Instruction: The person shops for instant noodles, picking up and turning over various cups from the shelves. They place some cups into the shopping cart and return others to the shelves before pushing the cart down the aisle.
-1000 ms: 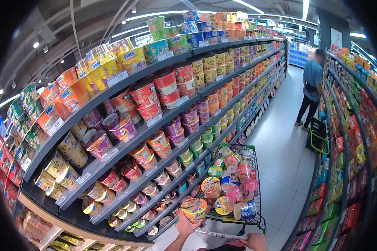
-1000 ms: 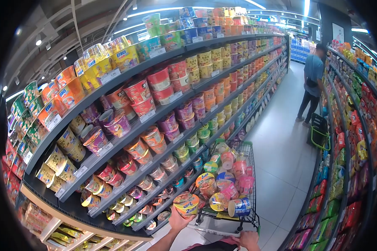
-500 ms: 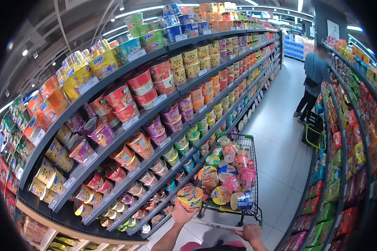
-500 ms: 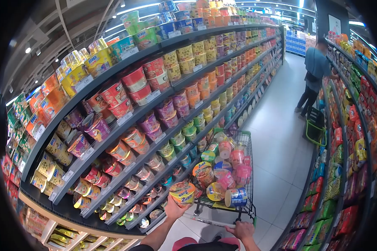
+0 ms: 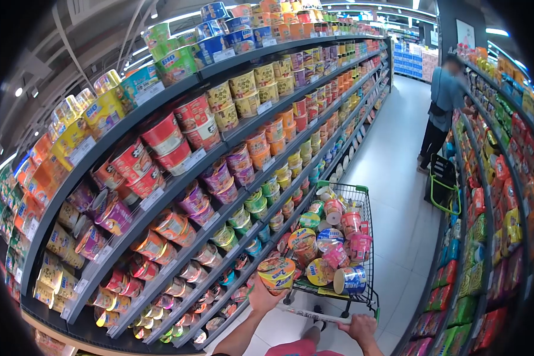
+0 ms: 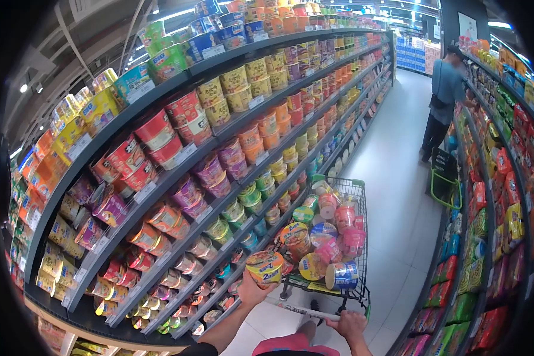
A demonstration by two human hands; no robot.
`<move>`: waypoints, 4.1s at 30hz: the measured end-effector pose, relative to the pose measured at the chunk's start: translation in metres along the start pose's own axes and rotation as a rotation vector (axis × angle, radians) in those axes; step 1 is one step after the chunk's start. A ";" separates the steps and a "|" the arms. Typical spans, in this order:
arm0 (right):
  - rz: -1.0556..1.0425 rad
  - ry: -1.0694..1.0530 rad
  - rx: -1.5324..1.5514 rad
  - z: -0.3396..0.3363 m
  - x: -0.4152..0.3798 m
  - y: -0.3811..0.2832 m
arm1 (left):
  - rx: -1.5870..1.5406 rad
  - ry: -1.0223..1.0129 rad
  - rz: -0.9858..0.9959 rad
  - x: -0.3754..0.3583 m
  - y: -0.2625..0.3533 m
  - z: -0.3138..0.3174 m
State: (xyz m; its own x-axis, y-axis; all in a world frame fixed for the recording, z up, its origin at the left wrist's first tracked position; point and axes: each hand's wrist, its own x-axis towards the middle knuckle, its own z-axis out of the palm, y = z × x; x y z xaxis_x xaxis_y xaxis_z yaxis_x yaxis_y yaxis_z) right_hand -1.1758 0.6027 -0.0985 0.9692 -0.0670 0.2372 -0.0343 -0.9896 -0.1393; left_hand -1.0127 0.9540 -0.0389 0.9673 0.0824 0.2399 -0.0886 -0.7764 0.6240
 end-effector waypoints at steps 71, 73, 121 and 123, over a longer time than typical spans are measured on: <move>-0.198 -0.440 0.611 0.091 0.687 0.326 | 0.200 0.775 -0.033 1.056 0.589 -0.175; -0.208 -0.411 0.602 0.100 0.694 0.322 | 0.280 0.840 0.016 1.067 0.581 -0.171; -0.197 -0.104 0.927 0.043 0.649 0.212 | 0.354 -0.642 0.201 0.423 0.250 0.349; -0.103 -0.008 0.696 0.055 0.692 0.211 | 0.333 -0.625 0.207 0.410 0.243 0.342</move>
State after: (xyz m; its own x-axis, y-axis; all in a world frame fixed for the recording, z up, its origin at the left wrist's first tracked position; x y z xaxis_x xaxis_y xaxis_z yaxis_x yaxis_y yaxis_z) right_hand -0.4985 0.3545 -0.0169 0.9608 0.0265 0.2759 0.2198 -0.6794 -0.7001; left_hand -0.5561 0.5856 -0.0429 0.9024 -0.3803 -0.2026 -0.3030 -0.8944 0.3292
